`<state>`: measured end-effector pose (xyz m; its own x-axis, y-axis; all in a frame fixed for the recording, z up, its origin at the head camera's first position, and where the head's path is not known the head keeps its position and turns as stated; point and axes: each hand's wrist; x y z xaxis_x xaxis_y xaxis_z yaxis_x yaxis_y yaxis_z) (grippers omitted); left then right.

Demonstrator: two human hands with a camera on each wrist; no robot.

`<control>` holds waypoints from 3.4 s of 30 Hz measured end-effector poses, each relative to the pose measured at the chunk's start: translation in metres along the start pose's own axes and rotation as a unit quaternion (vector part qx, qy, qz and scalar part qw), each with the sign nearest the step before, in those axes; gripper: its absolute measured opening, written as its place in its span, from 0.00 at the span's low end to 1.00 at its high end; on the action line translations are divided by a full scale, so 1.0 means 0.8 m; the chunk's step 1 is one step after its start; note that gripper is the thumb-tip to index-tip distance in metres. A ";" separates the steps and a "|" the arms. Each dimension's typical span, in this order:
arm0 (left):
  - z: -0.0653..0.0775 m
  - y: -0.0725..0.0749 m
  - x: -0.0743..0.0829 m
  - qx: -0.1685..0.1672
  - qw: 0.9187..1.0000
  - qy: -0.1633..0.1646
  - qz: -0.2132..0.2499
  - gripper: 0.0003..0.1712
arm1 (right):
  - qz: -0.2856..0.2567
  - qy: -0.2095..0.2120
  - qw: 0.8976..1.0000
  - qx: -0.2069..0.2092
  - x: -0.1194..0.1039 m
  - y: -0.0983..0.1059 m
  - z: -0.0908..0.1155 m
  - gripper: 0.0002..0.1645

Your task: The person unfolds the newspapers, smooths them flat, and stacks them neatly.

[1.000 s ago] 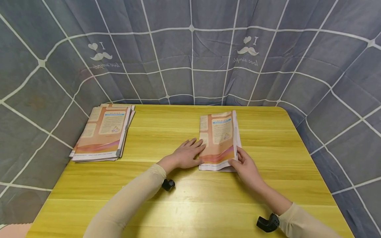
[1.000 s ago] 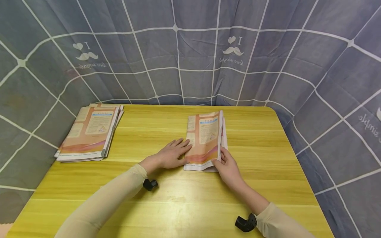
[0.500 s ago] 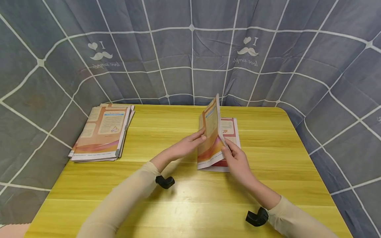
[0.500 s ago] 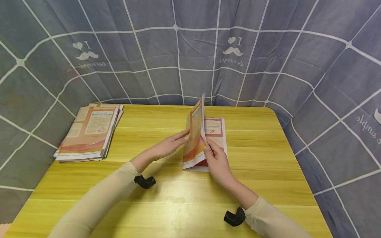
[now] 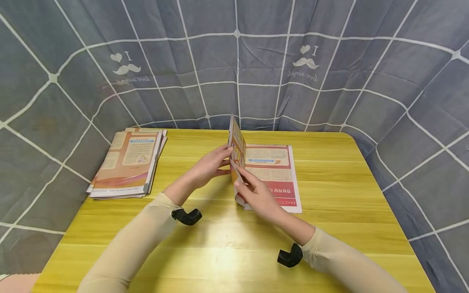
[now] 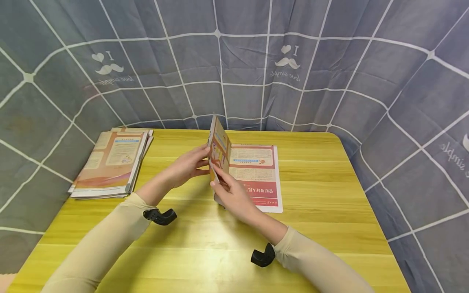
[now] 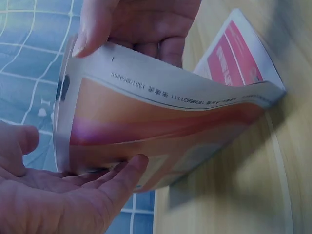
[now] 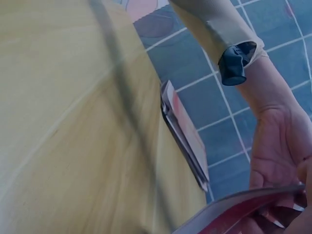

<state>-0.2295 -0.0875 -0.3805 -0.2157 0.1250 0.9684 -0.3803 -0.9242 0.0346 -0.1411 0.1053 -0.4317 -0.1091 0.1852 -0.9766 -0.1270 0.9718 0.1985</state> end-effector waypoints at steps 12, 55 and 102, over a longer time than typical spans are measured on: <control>0.009 0.056 -0.020 0.038 0.999 -0.004 -0.029 0.35 | 0.071 -0.033 0.997 -0.012 0.036 0.024 -0.006 0.34; -0.006 0.099 -0.122 0.137 0.978 0.067 -0.141 0.36 | -0.137 -0.293 0.935 0.147 0.074 0.193 0.003 0.43; 0.007 0.076 -0.126 0.102 0.952 0.013 -0.289 0.39 | 0.143 -0.234 0.956 0.102 0.105 0.196 -0.007 0.37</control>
<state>-0.2256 -0.1582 -0.4742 -0.0467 0.6410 0.7661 -0.2599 -0.7483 0.6103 -0.1756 0.2726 -0.4824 0.3482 0.4462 -0.8244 0.0429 0.8709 0.4895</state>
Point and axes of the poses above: each hand's wrist, its own z-axis away from the middle knuckle, its own y-axis out of the back of the hand, x = y × z, and after that the axes turned 10 degrees about x, right-handed
